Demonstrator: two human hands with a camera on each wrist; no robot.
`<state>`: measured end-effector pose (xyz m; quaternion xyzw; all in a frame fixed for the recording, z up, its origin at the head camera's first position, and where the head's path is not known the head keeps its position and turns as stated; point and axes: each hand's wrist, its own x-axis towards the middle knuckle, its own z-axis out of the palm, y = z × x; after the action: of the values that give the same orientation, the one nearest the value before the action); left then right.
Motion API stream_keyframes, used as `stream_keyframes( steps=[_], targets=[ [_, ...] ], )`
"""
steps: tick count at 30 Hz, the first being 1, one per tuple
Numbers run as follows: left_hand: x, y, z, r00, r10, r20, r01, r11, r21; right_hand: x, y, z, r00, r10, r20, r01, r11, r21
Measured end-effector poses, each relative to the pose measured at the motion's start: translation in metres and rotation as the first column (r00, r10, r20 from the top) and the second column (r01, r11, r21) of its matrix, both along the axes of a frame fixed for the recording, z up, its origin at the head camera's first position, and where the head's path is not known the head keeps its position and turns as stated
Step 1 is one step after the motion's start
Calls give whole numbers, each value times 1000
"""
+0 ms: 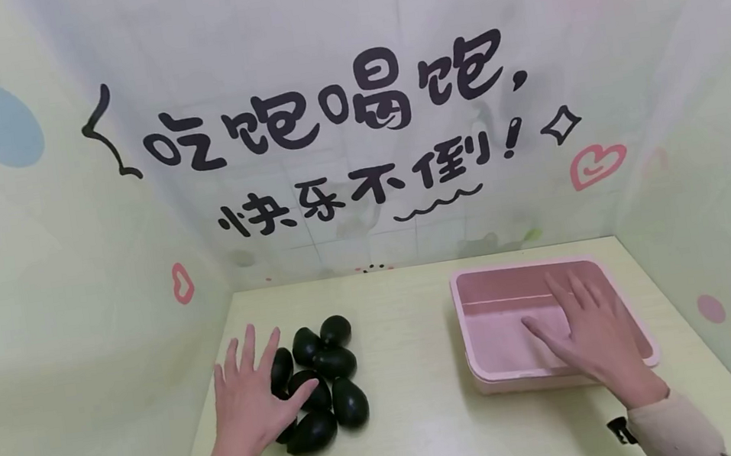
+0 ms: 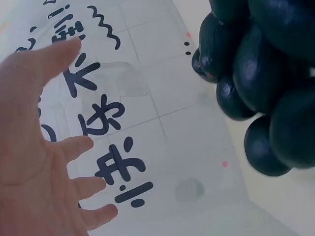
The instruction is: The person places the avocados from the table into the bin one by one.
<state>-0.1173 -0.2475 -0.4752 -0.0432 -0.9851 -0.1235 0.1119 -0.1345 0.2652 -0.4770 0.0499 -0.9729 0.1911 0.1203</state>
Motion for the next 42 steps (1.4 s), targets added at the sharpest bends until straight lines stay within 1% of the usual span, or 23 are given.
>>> stream_keyframes(
  steps=[3,5,7,8,10,12,14,16,19,23,26,28,34,36,38,41,42],
  targets=[
    [4,4,-9,999,-7,-38,8,999,40,5,0,-9,996,5,-84,-13,996,-88],
    [8,7,-16,997,-7,-71,13,997,78,11,-1,-17,991,-10,-135,-9,990,-138],
    [12,10,-23,995,-1,-100,14,992,129,16,-3,-25,979,-32,-202,-7,982,-190],
    [15,12,-27,995,6,-101,10,988,155,19,-4,-29,969,-43,-245,-8,980,-201],
    [20,15,-36,997,22,-78,-6,980,200,24,-6,-39,948,-65,-311,-3,978,-211],
    [24,18,-45,998,38,-43,-27,973,231,28,-9,-49,919,-83,-385,-5,975,-220],
    [28,20,-53,998,58,1,-57,967,248,33,-11,-58,901,-106,-421,8,974,-227],
    [32,22,-60,996,83,35,-90,960,264,37,-13,-66,890,-133,-436,25,969,-244],
    [36,24,-69,990,126,63,-139,946,293,39,-15,-73,874,-157,-459,41,967,-253],
    [40,27,-79,981,170,93,-191,925,329,40,-15,-80,840,-163,-518,39,969,-242],
    [43,31,-87,974,194,115,-222,912,346,42,-14,-84,820,-173,-545,42,969,-245],
    [45,32,-91,971,208,118,-237,904,355,43,-14,-86,814,-183,-551,47,967,-252],
    [48,35,-100,963,245,113,-270,897,350,51,-17,-95,813,-228,-536,75,954,-291],
    [49,35,-103,960,256,113,-280,894,350,55,-19,-97,804,-244,-543,81,948,-307],
    [50,35,-107,957,268,110,-290,890,351,58,-20,-100,800,-257,-543,81,942,-327],
    [51,37,-111,953,283,105,-301,882,362,60,-21,-102,779,-288,-557,88,930,-358],
    [51,37,-112,953,286,103,-304,880,366,60,-21,-103,766,-303,-567,88,923,-374]
  ],
)
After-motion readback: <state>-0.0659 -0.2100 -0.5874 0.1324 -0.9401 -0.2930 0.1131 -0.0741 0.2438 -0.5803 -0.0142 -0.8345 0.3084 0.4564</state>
